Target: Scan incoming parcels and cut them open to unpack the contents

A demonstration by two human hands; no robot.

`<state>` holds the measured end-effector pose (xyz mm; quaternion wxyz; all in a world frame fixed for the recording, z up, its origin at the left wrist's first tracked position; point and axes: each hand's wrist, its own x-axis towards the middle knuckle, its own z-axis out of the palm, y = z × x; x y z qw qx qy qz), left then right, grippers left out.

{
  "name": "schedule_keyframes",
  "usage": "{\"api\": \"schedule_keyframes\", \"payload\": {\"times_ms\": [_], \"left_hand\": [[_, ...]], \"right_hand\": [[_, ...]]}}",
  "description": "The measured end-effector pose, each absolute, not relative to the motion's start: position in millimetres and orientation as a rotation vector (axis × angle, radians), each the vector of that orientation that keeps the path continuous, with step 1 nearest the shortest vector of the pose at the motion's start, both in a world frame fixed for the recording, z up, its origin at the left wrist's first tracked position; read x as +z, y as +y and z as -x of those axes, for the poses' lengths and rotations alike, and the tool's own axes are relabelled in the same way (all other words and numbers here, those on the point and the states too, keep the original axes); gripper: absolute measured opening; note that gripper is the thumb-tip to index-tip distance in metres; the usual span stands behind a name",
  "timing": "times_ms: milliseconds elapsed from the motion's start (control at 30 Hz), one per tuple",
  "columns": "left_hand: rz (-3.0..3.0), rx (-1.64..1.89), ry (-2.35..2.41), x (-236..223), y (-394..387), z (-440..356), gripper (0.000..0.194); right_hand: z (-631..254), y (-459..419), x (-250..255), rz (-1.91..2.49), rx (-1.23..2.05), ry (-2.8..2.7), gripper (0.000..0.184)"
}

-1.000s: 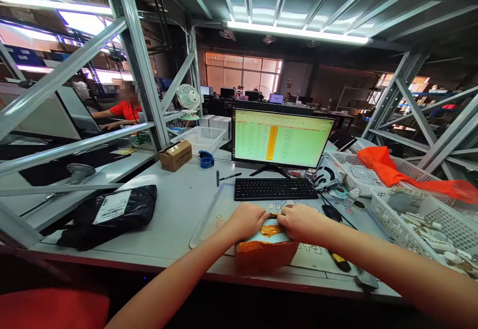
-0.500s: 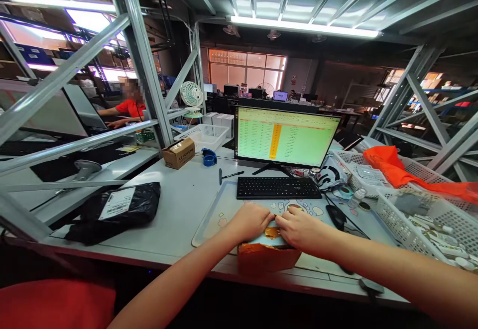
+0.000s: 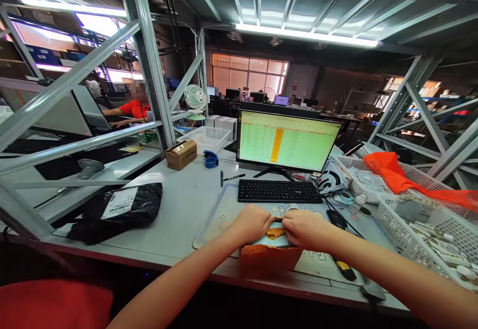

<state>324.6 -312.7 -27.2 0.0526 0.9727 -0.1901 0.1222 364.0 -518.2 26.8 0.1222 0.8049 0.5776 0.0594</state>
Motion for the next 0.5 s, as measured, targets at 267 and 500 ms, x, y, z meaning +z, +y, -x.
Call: {"api": "schedule_keyframes", "payload": {"times_ms": [267,500], "left_hand": [[-2.935,0.344,-0.534,-27.8,-314.3,-326.8,0.045],[-2.853,0.331,-0.472,-26.8,-310.2,-324.5,0.059]], "right_hand": [[-371.0,-505.9,22.1,-2.11,0.202,1.81,0.008],[-374.5,-501.1,11.0,-2.192,0.291,1.867,0.015]]}}
